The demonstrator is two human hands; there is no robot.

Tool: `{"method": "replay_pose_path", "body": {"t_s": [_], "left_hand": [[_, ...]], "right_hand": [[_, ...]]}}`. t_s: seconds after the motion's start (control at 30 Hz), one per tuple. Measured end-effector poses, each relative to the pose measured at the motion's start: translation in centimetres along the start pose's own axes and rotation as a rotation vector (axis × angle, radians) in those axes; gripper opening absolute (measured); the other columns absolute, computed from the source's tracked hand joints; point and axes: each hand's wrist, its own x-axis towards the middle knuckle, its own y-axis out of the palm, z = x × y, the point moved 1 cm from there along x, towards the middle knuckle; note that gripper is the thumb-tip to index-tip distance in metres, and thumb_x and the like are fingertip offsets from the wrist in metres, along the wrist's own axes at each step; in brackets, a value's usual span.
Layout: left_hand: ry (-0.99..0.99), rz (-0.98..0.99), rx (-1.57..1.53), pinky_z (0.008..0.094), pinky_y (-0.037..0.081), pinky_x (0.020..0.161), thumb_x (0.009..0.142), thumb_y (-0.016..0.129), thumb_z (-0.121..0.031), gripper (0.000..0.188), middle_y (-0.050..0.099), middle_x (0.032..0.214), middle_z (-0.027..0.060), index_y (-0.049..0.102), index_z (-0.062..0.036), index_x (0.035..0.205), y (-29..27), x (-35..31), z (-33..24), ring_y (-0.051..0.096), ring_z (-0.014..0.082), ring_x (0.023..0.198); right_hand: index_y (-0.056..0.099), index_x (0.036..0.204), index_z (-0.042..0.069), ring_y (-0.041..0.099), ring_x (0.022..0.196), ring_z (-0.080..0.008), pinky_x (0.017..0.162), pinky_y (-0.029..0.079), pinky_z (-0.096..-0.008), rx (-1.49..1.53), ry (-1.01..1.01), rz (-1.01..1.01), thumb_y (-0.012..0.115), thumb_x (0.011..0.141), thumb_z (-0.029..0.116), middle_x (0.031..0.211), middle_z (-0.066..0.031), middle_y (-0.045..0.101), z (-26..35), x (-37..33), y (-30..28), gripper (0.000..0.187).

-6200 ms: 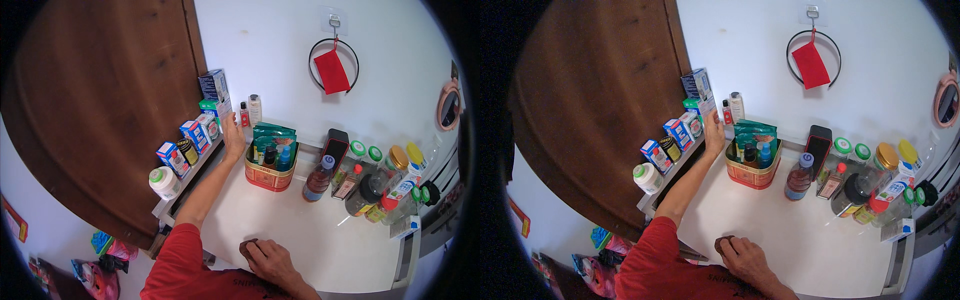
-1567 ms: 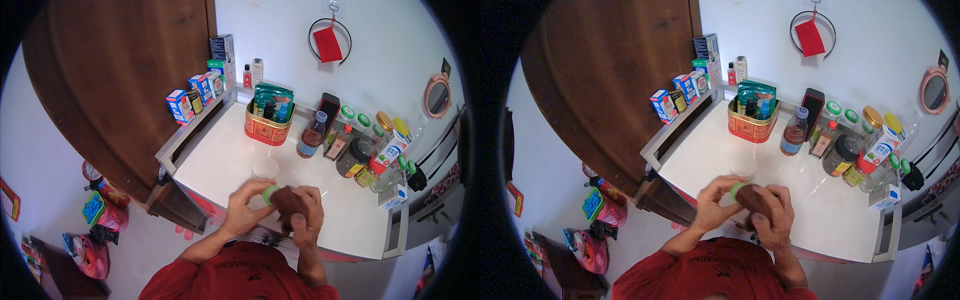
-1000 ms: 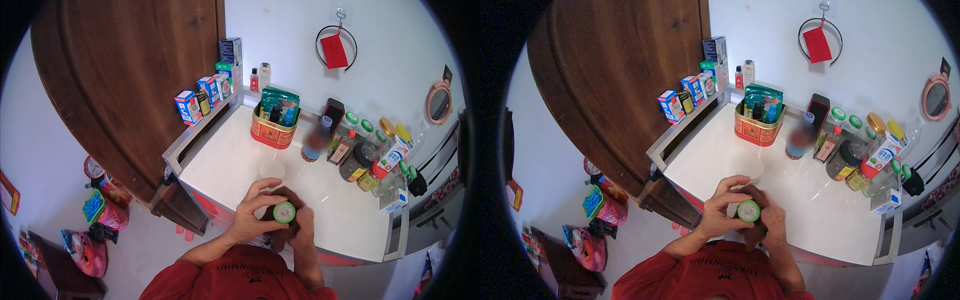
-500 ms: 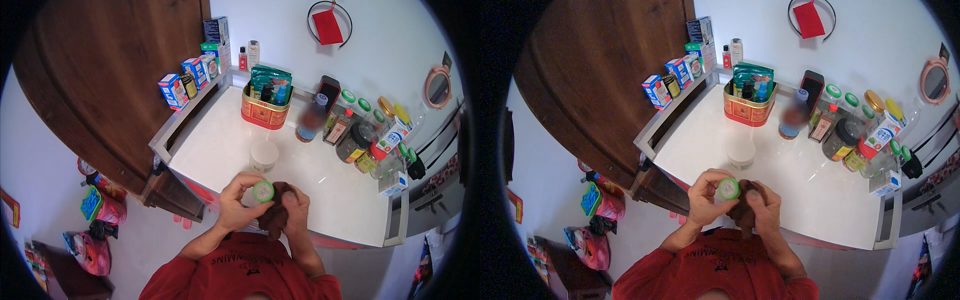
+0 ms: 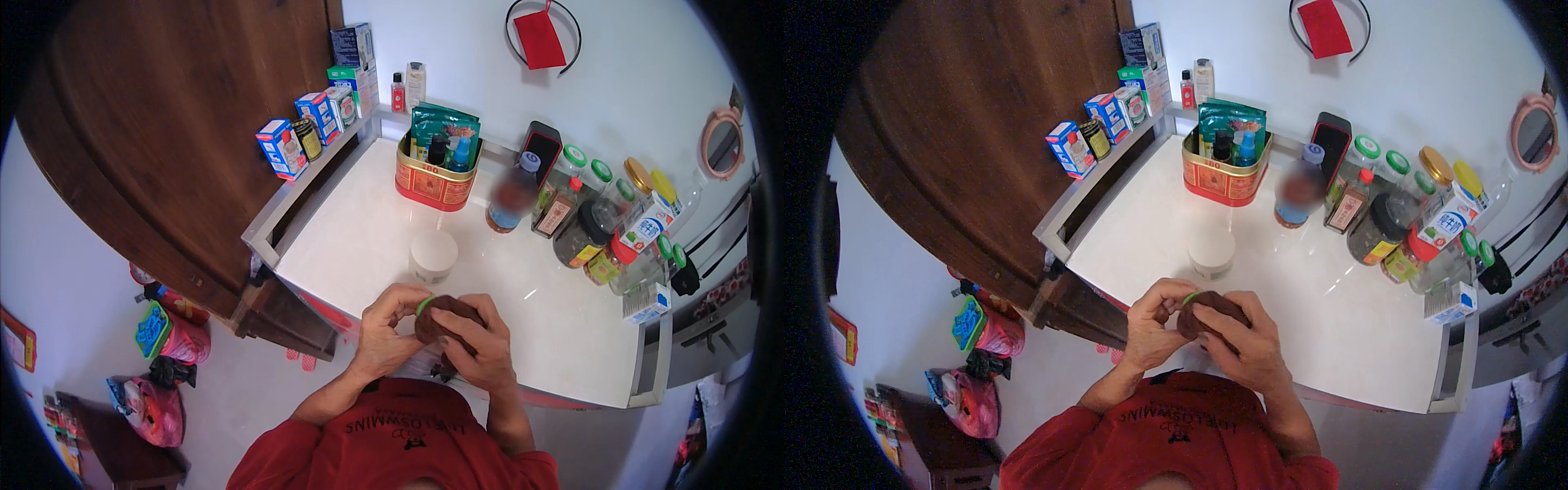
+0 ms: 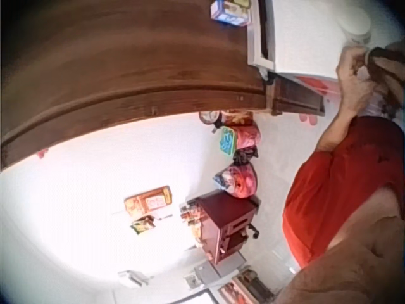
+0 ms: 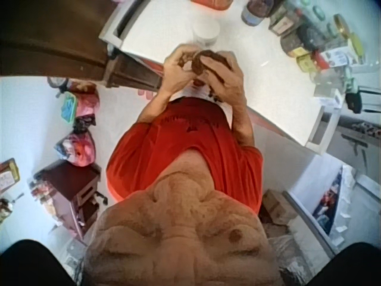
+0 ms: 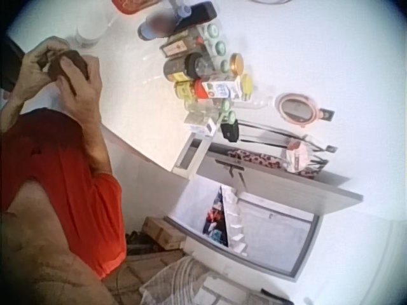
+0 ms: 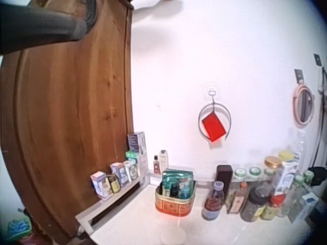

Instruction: The person wipes various small household items on a white countertop using a brown cloth. They handle a green packet, a blue bottle, an orange bottle, a small box, a clear bottle, a white tube, a red bottle, a small jar, a white jar, and a blue box one by one, wiping each with the cloth and placing them back on the counter.

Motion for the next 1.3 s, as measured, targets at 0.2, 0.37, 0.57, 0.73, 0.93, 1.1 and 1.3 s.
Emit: {"method": "replay_pose_path", "body": {"t_s": [0.2, 0.37, 0.57, 0.73, 0.93, 1.1, 1.3], "left_hand": [[0.143, 0.141, -0.112, 0.0309, 0.045, 0.095, 0.065, 0.081, 0.005, 0.051, 0.051, 0.119, 0.0101, 0.059, -0.0028, 0.110, 0.5, 0.9, -0.7, 0.053, 0.0185, 0.112], [0.247, 0.162, 0.040, 0.0335, 0.044, 0.097, 0.061, 0.082, 0.007, 0.056, 0.046, 0.124, 0.0115, 0.059, -0.0031, 0.111, 1.0, 1.9, 0.3, 0.051, 0.0203, 0.114], [0.157, 0.034, -0.185, 0.0314, 0.048, 0.091, 0.067, 0.075, 0.011, 0.047, 0.050, 0.121, 0.0138, 0.055, 0.0003, 0.108, 1.2, 1.9, 0.5, 0.055, 0.0178, 0.107], [-0.010, -0.175, -0.322, 0.0247, 0.052, 0.081, 0.074, 0.067, 0.014, 0.037, 0.057, 0.112, 0.0116, 0.052, -0.0002, 0.106, -1.0, 3.0, 0.6, 0.060, 0.0139, 0.097], [-0.056, -0.054, -0.379, 0.0283, 0.052, 0.086, 0.072, 0.069, 0.015, 0.044, 0.059, 0.111, 0.0114, 0.051, 0.0002, 0.109, -0.2, 2.9, -0.5, 0.060, 0.0163, 0.101], [-0.199, 0.090, -0.641, 0.0280, 0.051, 0.086, 0.079, 0.067, 0.007, 0.039, 0.059, 0.112, 0.0105, 0.051, -0.0007, 0.114, -0.3, 2.3, 1.1, 0.059, 0.0156, 0.101], [-0.323, 0.099, -0.854, 0.0302, 0.049, 0.089, 0.083, 0.062, -0.001, 0.031, 0.059, 0.114, 0.0124, 0.051, -0.0021, 0.112, 0.0, 2.9, 1.0, 0.059, 0.0184, 0.104]], "right_hand": [[0.060, 0.110, -0.004, 0.060, 0.087, -0.0175, 0.074, 0.049, -0.0279, 0.304, 0.374, -0.172, 0.055, 0.091, 0.014, 0.098, -0.0099, 0.061, -1.5, 0.3, -1.6, 0.027], [0.056, 0.115, -0.007, 0.057, 0.085, -0.0116, 0.073, 0.046, -0.0239, 1.011, 0.657, -0.168, 0.046, 0.097, 0.032, 0.099, -0.0068, 0.061, -0.2, -0.4, 0.8, 0.044], [0.060, 0.104, -0.004, 0.058, 0.078, -0.0129, 0.068, 0.046, -0.0252, 0.752, 0.472, -0.019, 0.049, 0.094, 0.018, 0.088, -0.0056, 0.062, -1.4, -2.2, 1.4, 0.026], [0.060, 0.104, -0.005, 0.061, 0.079, -0.0272, 0.073, 0.049, -0.0325, 0.349, 0.121, 0.197, 0.056, 0.081, 0.004, 0.090, -0.0159, 0.061, 1.5, 0.2, 0.1, 0.025], [0.059, 0.108, -0.001, 0.061, 0.084, -0.0319, 0.075, 0.050, -0.0358, -0.009, 0.065, -0.177, 0.058, 0.072, -0.005, 0.096, -0.0182, 0.060, 0.0, 1.4, 0.1, 0.036], [0.061, 0.106, 0.001, 0.061, 0.084, -0.0324, 0.072, 0.051, -0.0368, 0.075, 0.015, -0.158, 0.061, 0.070, -0.004, 0.097, -0.0189, 0.059, -0.6, 0.7, 0.6, 0.037], [0.064, 0.099, 0.001, 0.062, 0.080, -0.0306, 0.067, 0.051, -0.0359, -0.050, -0.151, -0.084, 0.063, 0.067, -0.004, 0.095, -0.0171, 0.060, -0.3, 0.4, 1.6, 0.033]]}}
